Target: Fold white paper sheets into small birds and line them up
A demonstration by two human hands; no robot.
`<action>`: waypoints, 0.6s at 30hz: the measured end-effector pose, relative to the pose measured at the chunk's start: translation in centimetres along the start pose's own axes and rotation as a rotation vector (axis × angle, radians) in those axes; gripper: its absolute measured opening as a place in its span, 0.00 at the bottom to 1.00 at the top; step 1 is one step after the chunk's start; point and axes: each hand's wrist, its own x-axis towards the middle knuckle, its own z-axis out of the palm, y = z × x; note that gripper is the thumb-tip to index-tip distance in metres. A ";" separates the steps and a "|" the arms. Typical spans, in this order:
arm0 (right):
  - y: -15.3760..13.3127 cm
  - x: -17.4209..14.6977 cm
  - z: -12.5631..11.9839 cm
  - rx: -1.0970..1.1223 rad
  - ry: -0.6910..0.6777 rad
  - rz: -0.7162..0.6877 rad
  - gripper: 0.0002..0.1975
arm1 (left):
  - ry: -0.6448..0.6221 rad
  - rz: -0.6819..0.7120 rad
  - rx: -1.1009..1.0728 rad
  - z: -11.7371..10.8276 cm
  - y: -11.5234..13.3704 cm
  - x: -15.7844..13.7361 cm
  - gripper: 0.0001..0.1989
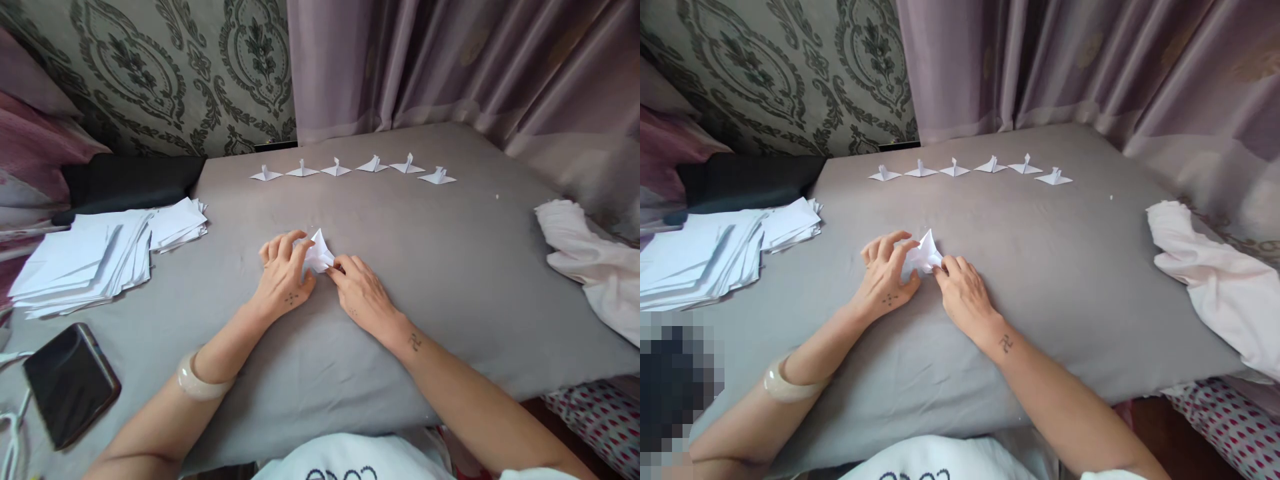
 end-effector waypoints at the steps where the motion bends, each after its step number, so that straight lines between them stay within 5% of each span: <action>1: 0.0 0.0 0.0 -0.007 -0.004 -0.004 0.19 | 0.041 -0.020 0.019 0.1 -0.1 -0.1 0.21; 6: 0.2 -0.1 -0.1 -0.008 -0.027 -0.018 0.20 | -0.009 0.047 -0.056 0.5 -0.6 -0.4 0.03; 18: 1.0 -0.9 -2.0 0.115 -0.110 -0.010 0.20 | -0.154 0.269 -0.008 0.8 -0.4 -0.8 0.11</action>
